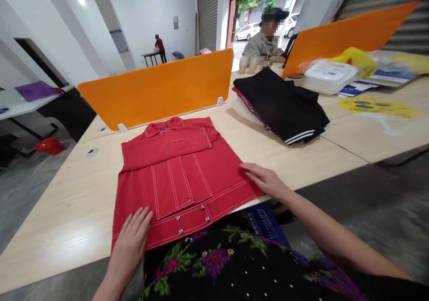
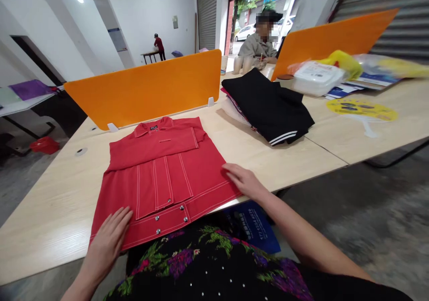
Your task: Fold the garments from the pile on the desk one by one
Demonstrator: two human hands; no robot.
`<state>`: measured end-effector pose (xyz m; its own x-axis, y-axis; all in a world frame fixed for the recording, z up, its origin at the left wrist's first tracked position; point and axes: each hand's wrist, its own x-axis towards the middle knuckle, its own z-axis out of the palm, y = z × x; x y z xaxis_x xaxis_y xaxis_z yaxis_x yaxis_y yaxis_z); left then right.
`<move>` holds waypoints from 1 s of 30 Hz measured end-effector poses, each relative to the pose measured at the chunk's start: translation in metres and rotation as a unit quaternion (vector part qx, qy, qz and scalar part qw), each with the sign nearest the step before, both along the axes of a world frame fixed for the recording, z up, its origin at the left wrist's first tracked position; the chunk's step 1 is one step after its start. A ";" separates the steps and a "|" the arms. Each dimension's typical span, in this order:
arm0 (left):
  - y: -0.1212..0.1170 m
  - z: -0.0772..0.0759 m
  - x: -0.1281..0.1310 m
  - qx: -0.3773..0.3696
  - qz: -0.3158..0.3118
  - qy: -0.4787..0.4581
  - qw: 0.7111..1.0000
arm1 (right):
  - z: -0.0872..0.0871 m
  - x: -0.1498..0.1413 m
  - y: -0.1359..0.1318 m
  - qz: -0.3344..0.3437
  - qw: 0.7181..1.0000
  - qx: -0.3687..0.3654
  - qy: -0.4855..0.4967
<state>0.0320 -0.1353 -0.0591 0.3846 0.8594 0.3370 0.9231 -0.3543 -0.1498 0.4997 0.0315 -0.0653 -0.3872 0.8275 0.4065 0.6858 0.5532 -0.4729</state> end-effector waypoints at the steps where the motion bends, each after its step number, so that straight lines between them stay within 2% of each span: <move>1: -0.010 0.000 -0.017 0.017 -0.004 0.003 1.000 | -0.003 0.012 0.002 -0.032 0.999 0.023 -0.001; 3: -0.029 0.003 -0.047 0.033 0.005 0.020 0.999 | -0.007 0.029 0.006 -0.057 0.996 0.059 -0.031; 5: -0.045 0.008 -0.068 0.024 0.016 0.043 0.999 | -0.005 0.034 0.010 -0.021 0.995 0.074 -0.069; 9: -0.061 0.015 -0.076 -0.022 0.039 0.057 0.997 | 0.000 0.024 0.019 0.073 0.991 0.069 -0.085; 15: -0.048 0.009 -0.075 -0.069 0.028 -0.055 0.996 | -0.002 0.018 0.032 0.116 0.987 0.029 -0.106; 18: -0.043 0.004 -0.081 -0.095 0.027 -0.143 0.985 | -0.001 0.022 0.031 0.141 0.982 -0.009 -0.123; 22: -0.038 0.005 -0.081 -0.085 0.059 -0.241 0.965 | 0.003 0.019 0.024 0.159 0.981 -0.047 -0.102; 25: -0.038 0.021 -0.068 -0.063 0.085 -0.300 0.948 | 0.007 0.012 0.018 0.137 0.988 -0.071 -0.025; 27: -0.045 0.041 -0.053 -0.052 0.104 -0.341 0.933 | 0.014 0.009 0.012 0.125 0.986 -0.102 0.040; 30: -0.064 0.073 -0.032 -0.030 0.128 -0.405 0.905 | 0.033 0.012 0.000 0.146 0.967 -0.181 0.100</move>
<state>0.0000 -0.1998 0.0141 -0.1827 0.9118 0.3679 0.7739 -0.0974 0.6257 0.5120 0.0319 -0.0321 -0.5698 0.7965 0.2024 0.3992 0.4835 -0.7790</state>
